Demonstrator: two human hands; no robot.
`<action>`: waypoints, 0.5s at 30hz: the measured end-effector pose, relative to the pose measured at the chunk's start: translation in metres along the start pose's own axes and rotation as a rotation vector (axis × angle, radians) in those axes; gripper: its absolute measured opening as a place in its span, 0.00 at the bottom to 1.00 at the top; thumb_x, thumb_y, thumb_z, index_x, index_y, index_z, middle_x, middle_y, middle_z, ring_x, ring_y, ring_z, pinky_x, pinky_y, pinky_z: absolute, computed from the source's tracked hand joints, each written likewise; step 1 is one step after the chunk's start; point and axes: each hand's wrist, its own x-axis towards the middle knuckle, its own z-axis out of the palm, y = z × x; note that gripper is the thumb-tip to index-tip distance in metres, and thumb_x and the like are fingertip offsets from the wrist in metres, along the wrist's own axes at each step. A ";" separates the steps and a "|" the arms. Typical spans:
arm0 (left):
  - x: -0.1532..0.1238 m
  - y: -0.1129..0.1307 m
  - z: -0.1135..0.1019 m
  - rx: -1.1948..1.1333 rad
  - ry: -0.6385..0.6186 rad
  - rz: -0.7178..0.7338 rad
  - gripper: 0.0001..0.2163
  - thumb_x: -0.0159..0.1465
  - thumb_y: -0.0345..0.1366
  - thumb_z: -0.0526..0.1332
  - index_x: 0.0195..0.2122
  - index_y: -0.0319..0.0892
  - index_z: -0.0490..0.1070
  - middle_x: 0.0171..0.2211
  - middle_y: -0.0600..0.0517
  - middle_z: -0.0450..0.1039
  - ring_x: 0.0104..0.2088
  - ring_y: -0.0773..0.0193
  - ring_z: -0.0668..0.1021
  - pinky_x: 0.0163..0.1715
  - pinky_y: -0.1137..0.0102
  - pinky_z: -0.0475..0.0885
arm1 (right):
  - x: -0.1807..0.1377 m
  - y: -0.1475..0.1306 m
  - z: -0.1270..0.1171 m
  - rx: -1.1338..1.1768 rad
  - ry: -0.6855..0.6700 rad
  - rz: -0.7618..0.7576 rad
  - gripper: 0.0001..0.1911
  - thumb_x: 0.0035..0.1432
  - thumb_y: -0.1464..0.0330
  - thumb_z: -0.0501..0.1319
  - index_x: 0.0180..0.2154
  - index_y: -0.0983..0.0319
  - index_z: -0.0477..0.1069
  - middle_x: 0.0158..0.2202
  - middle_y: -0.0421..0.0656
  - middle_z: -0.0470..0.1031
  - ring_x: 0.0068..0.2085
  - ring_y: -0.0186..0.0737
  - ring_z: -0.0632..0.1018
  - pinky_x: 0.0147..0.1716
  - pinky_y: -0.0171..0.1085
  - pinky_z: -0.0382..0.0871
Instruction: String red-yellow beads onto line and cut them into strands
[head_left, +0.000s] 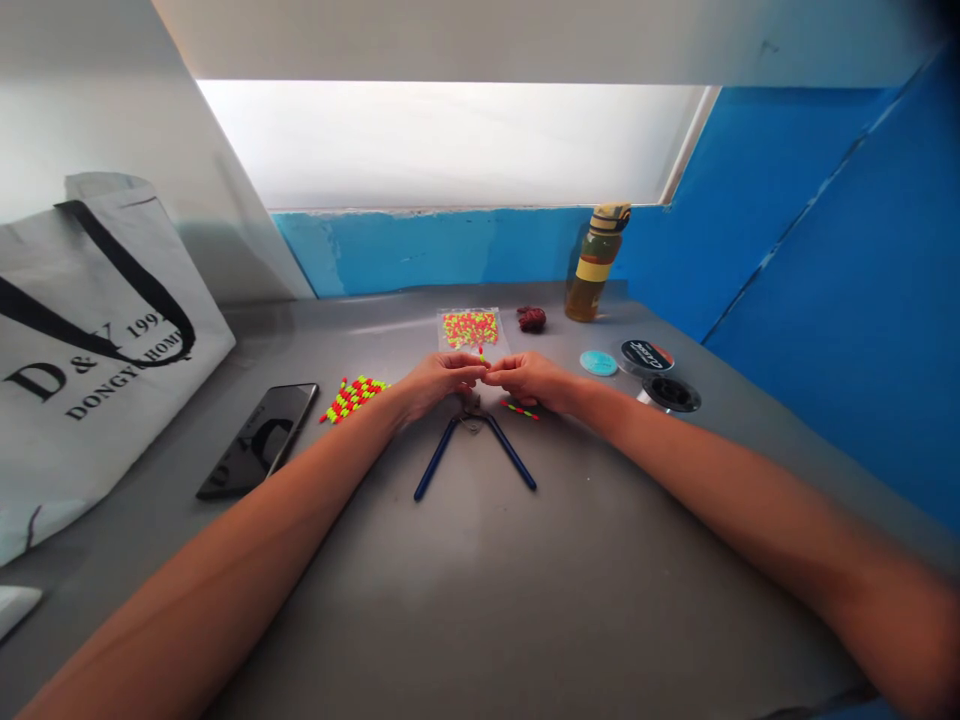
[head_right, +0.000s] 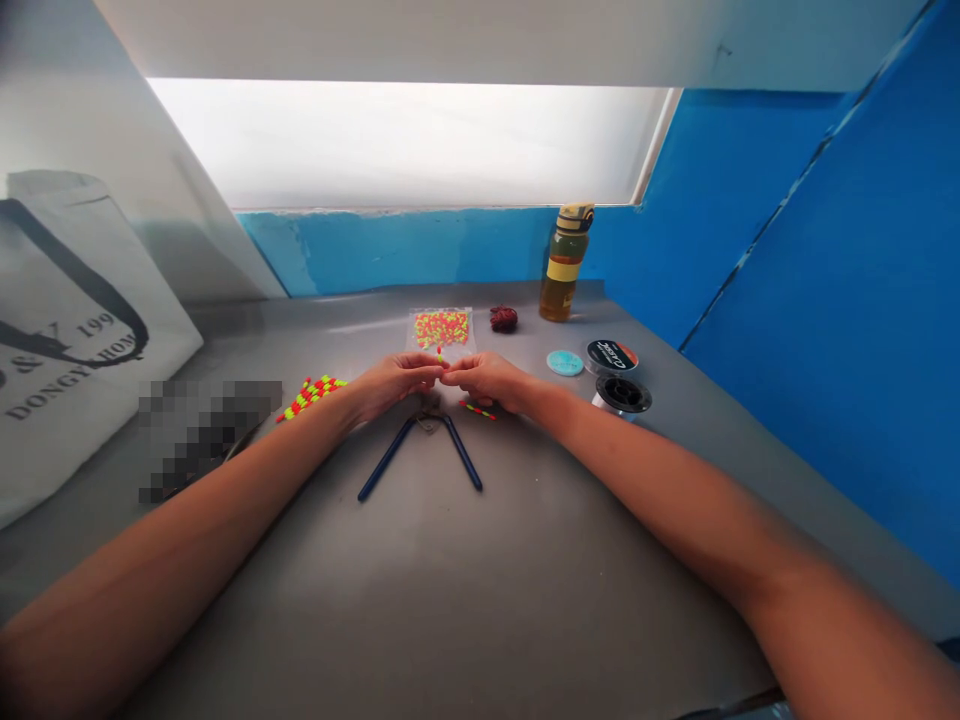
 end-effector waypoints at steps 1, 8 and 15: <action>0.000 0.000 0.000 0.008 0.001 0.005 0.14 0.54 0.41 0.72 0.39 0.38 0.81 0.39 0.46 0.77 0.33 0.66 0.74 0.37 0.68 0.68 | 0.000 0.000 0.000 0.003 0.013 0.004 0.12 0.55 0.62 0.70 0.32 0.62 0.70 0.21 0.34 0.57 0.19 0.28 0.56 0.15 0.31 0.48; 0.001 -0.004 -0.001 0.059 -0.006 0.034 0.15 0.54 0.42 0.72 0.40 0.40 0.81 0.39 0.45 0.77 0.35 0.64 0.76 0.38 0.67 0.70 | 0.003 0.002 0.000 0.013 0.079 0.014 0.11 0.53 0.64 0.71 0.32 0.62 0.71 0.21 0.34 0.58 0.19 0.27 0.56 0.14 0.31 0.48; 0.005 -0.010 -0.004 0.060 -0.008 0.032 0.14 0.56 0.44 0.71 0.38 0.40 0.80 0.38 0.47 0.76 0.33 0.65 0.76 0.38 0.67 0.70 | 0.004 0.003 -0.002 0.030 0.070 0.017 0.11 0.53 0.65 0.71 0.31 0.63 0.71 0.20 0.33 0.57 0.18 0.27 0.55 0.14 0.30 0.47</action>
